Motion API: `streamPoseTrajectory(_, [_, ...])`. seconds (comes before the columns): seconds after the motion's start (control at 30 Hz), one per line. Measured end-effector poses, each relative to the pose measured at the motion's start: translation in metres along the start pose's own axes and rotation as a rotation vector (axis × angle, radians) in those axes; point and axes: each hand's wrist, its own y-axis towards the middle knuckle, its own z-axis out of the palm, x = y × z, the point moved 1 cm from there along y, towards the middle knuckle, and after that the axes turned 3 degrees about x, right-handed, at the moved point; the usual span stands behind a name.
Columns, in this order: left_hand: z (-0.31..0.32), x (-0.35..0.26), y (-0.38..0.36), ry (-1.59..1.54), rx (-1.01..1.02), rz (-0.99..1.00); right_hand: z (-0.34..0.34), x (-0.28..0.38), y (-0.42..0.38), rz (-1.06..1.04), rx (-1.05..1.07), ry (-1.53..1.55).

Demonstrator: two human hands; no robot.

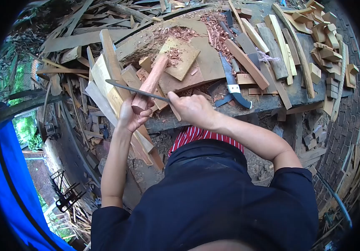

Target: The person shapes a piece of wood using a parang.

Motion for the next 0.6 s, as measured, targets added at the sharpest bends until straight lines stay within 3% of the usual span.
streamPoseTrajectory(0.13, [-0.034,-0.002,0.004,-0.319,0.125,-0.103,0.014,0.0,0.023,-0.03,0.048,-0.099])
streamPoseTrajectory(0.23, [-0.045,-0.002,0.004,-0.412,0.192,-0.119,0.018,0.014,0.029,-0.031,-0.028,0.002])
streamPoseTrajectory(0.37, [-0.018,-0.003,-0.001,-0.06,0.025,-0.019,0.003,0.015,0.016,0.011,0.01,0.0])
streamPoseTrajectory(0.4, [-0.023,-0.003,0.003,-0.024,0.098,-0.014,0.004,0.007,0.017,0.03,-0.005,-0.036])
streamPoseTrajectory(0.47, [-0.022,-0.006,0.002,-0.068,0.078,-0.04,0.009,-0.017,0.028,0.129,-0.016,-0.146])
streamPoseTrajectory(0.57, [-0.03,-0.012,0.0,-0.148,0.106,-0.069,0.032,-0.046,0.043,0.123,-0.224,-0.135])
streamPoseTrajectory(0.6, [-0.022,-0.016,-0.003,-0.205,0.13,-0.06,0.03,-0.041,0.044,0.165,-0.166,-0.124])
